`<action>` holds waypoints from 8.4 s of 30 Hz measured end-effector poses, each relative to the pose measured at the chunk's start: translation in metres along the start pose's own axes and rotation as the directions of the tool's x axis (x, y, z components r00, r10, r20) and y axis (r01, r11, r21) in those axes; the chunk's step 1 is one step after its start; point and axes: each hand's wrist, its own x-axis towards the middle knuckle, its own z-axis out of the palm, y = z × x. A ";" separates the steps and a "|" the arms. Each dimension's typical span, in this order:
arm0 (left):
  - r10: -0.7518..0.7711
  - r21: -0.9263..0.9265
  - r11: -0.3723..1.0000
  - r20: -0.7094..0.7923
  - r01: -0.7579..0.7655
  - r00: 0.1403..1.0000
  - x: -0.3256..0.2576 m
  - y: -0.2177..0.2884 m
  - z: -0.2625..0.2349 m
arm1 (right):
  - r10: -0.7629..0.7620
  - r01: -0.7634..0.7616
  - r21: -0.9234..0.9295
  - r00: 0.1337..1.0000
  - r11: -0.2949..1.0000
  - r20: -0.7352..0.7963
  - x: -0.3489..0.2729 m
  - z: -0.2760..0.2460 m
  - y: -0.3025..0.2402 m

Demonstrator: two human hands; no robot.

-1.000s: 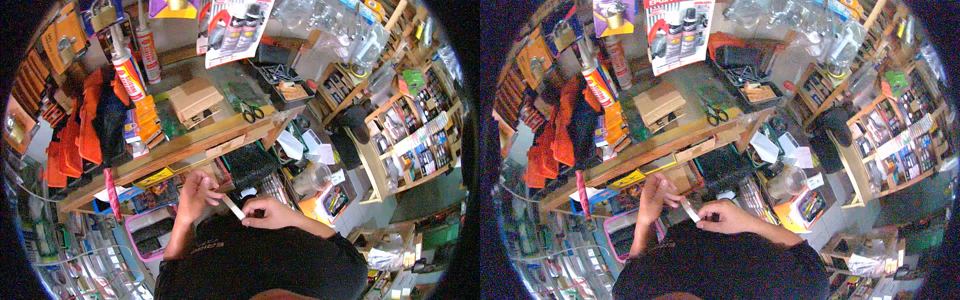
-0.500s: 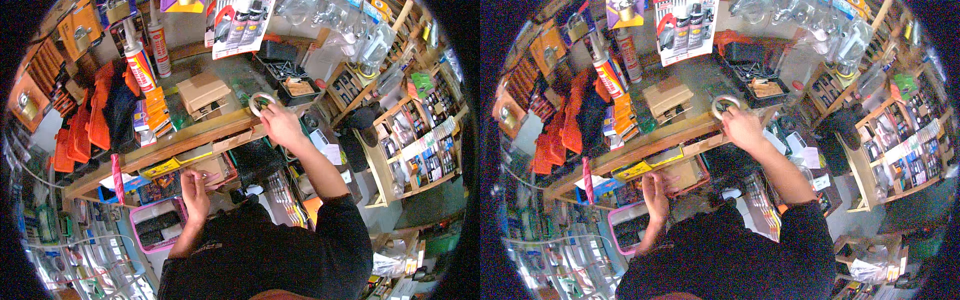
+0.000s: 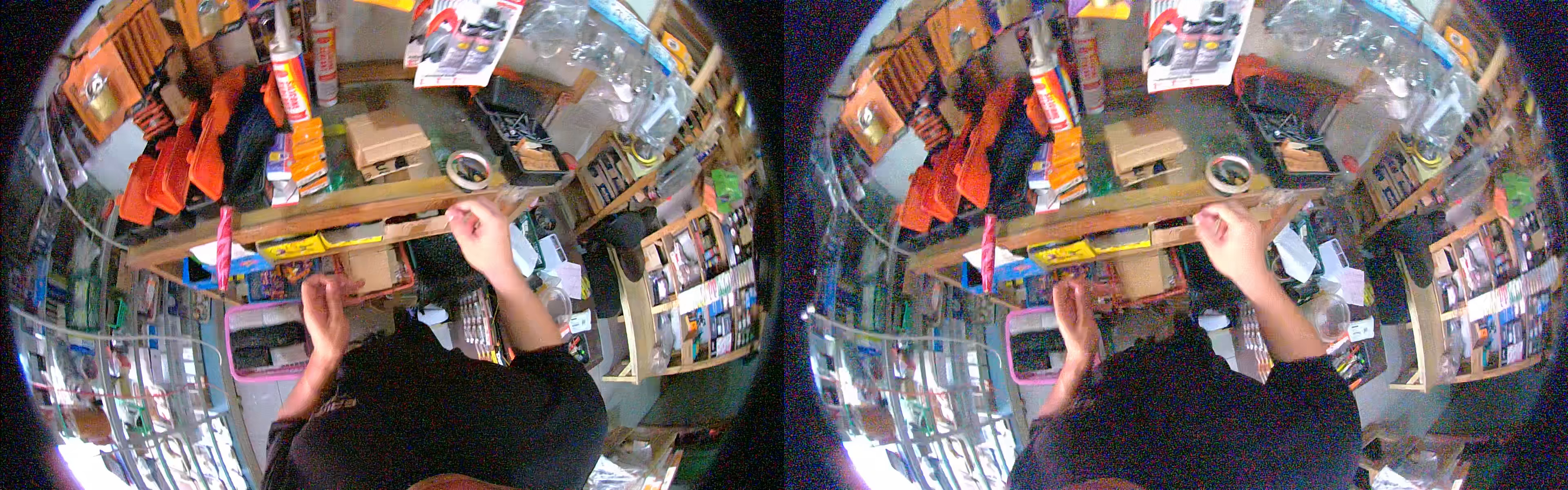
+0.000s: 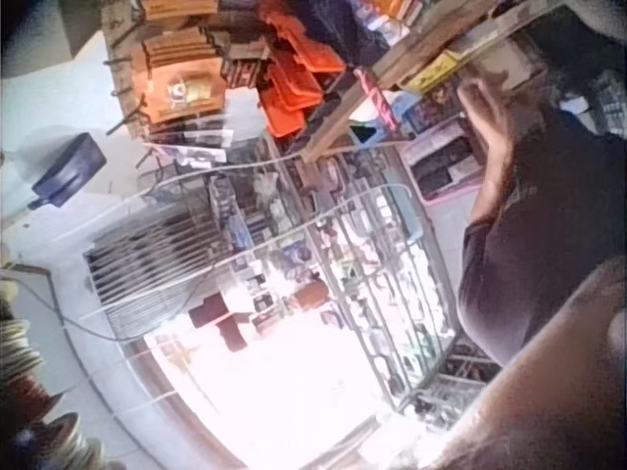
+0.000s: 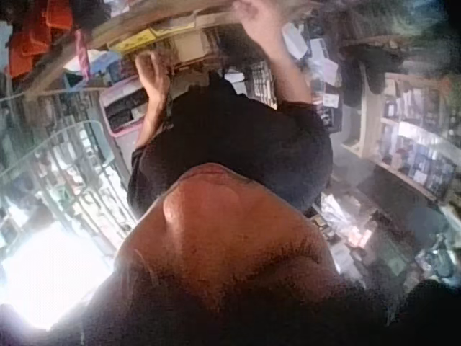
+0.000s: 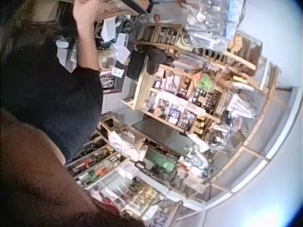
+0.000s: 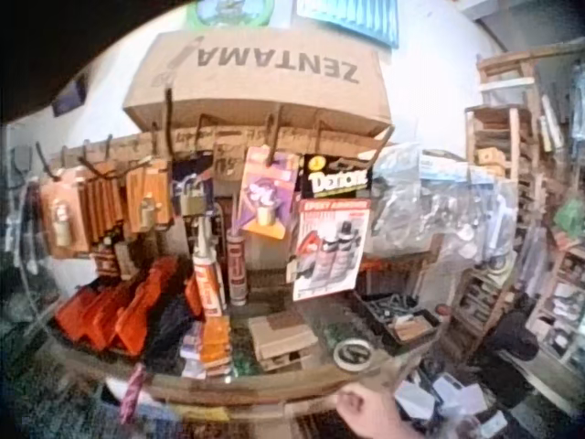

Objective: The person assembles a small cardboard box by folding the flaps and securing them with tape using scissors and a roll of double-sided tape.

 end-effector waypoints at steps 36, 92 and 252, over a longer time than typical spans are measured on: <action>0.611 0.232 0.580 0.511 -0.781 0.605 0.060 0.010 0.056 | 0.163 -0.702 0.706 0.710 0.093 0.685 -0.019 0.006 -0.023; 0.414 0.742 0.475 0.286 -0.473 0.864 0.192 -0.043 0.076 | 0.306 -0.362 0.906 0.907 0.221 0.288 0.040 0.008 0.048; 0.573 0.520 0.327 0.555 -0.790 0.602 0.128 -0.020 0.097 | 0.308 0.145 0.647 0.789 0.749 -0.532 0.002 0.085 0.030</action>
